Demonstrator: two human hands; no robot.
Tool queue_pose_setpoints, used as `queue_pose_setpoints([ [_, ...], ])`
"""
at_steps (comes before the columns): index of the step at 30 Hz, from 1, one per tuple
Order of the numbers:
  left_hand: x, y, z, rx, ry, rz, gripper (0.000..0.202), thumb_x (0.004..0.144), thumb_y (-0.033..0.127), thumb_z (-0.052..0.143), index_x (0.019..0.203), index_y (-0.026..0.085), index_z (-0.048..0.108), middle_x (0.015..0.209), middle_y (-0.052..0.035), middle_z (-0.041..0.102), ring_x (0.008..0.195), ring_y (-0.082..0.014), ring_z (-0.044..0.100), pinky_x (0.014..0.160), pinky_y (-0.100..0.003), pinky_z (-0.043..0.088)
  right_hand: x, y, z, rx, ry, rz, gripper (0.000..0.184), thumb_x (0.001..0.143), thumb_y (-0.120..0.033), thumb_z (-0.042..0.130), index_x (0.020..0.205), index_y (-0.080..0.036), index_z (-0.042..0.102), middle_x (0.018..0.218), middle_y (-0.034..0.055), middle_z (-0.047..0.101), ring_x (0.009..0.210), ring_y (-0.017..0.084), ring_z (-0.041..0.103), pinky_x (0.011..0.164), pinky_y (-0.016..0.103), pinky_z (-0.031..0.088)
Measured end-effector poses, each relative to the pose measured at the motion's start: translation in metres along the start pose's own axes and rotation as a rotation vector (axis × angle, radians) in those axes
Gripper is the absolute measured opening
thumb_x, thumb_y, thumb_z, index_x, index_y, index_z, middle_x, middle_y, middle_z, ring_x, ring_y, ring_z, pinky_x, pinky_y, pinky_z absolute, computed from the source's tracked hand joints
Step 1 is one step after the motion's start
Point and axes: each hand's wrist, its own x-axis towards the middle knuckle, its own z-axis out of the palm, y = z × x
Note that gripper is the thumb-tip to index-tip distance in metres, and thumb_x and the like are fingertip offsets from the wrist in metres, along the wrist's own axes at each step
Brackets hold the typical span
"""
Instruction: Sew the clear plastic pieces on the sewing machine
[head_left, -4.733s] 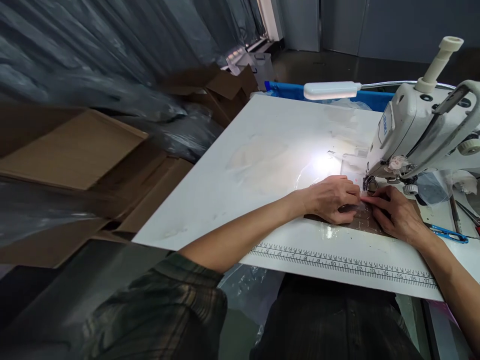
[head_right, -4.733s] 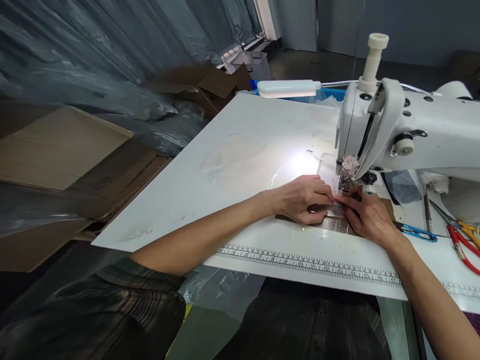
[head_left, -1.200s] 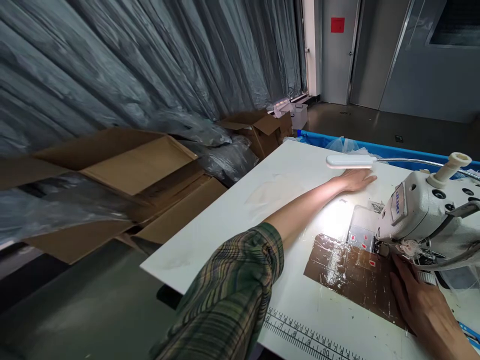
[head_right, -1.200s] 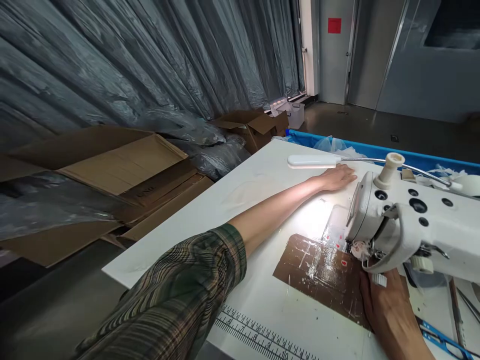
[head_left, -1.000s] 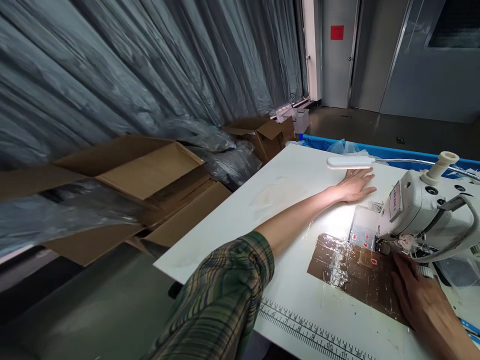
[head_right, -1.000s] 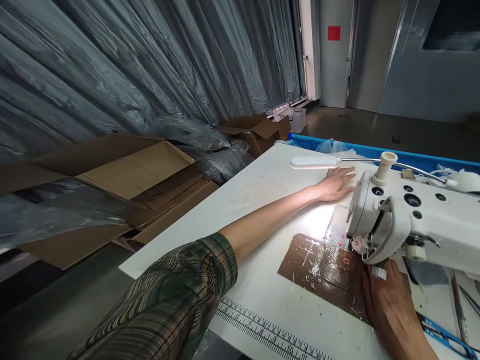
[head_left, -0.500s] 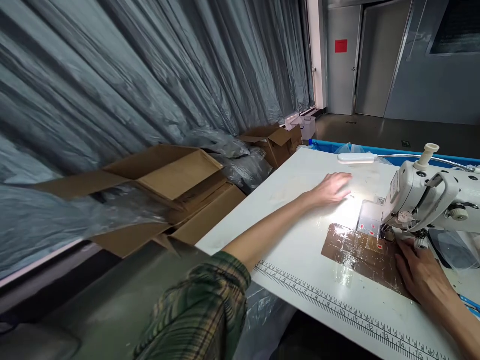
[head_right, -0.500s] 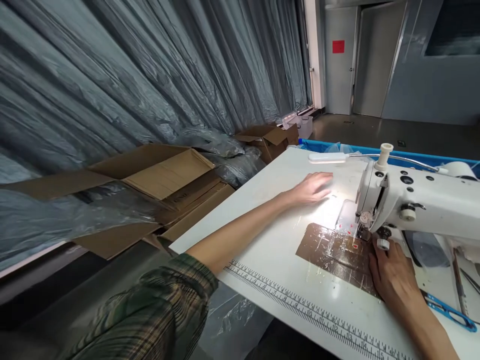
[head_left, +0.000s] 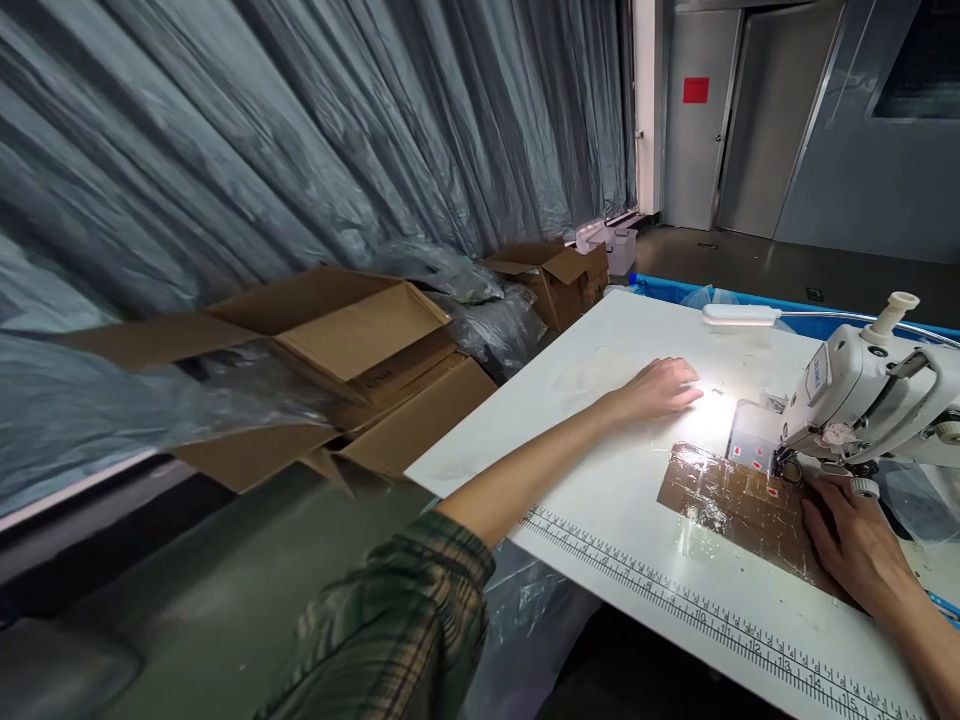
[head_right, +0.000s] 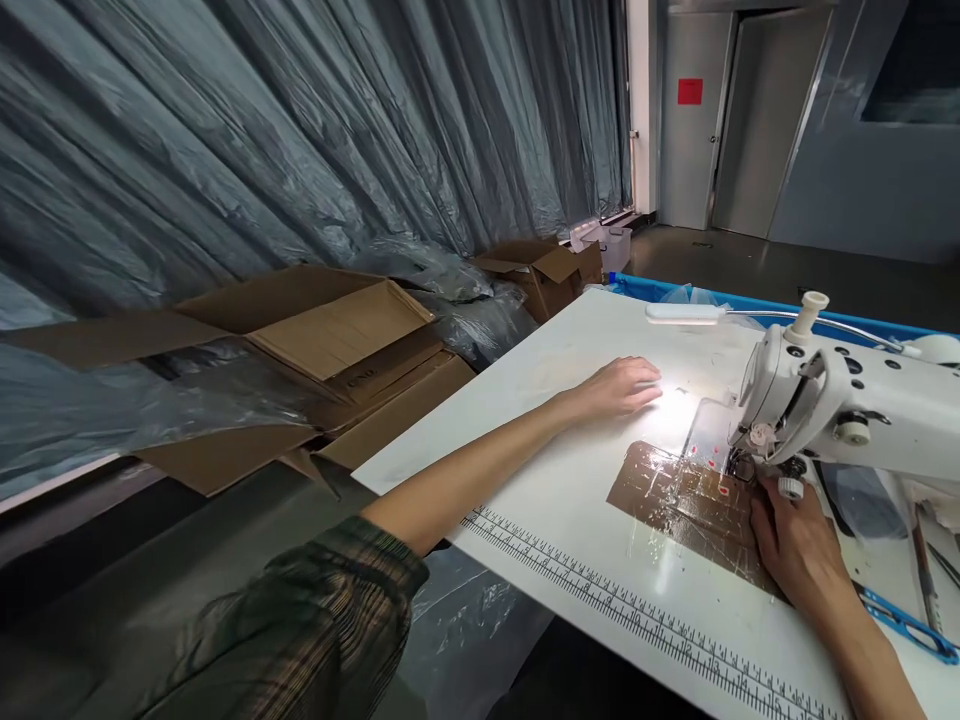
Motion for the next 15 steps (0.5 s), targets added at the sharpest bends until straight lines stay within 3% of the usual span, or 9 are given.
queue_pose_setpoints([
  [5,0.052,0.014,0.014,-0.092,-0.002,-0.081,0.019,0.088,0.023,0.053,0.078,0.013,0.065,0.106,-0.0179,0.068,0.109,-0.0318,0.062,0.098,-0.044,0.048,0.002,0.002,0.0,0.058,-0.008,0.006,0.038,0.101,-0.039,0.039,0.12,-0.019,0.065,0.108,0.0142,0.066,0.096,0.03,0.066,0.078,0.047,0.059],
  [8,0.069,0.017,0.021,-0.18,0.005,-0.129,0.012,0.083,0.017,0.057,0.072,0.014,0.062,0.1,-0.0169,0.069,0.108,-0.0321,0.063,0.098,-0.042,0.049,0.001,0.003,-0.001,0.038,-0.024,0.025,0.038,0.101,-0.037,0.039,0.123,-0.02,0.064,0.108,0.0137,0.066,0.09,0.028,0.067,0.075,0.045,0.06],
  [11,0.075,0.018,0.026,-0.32,0.001,-0.179,0.009,0.085,0.019,0.057,0.081,0.014,0.063,0.098,-0.0134,0.071,0.101,-0.0276,0.067,0.092,-0.037,0.052,-0.001,0.002,-0.001,0.006,-0.065,0.015,0.039,0.099,-0.035,0.041,0.13,-0.023,0.062,0.105,0.0131,0.064,0.078,0.026,0.067,0.066,0.042,0.059],
  [15,0.079,0.015,0.031,-0.534,-0.056,-0.258,0.019,0.091,0.019,0.052,0.107,0.012,0.058,0.1,-0.0141,0.073,0.088,-0.0199,0.071,0.076,-0.031,0.056,-0.003,0.001,-0.001,-0.021,-0.04,0.014,0.044,0.096,-0.033,0.043,0.137,-0.026,0.058,0.105,0.0141,0.063,0.071,0.025,0.064,0.06,0.042,0.057],
])
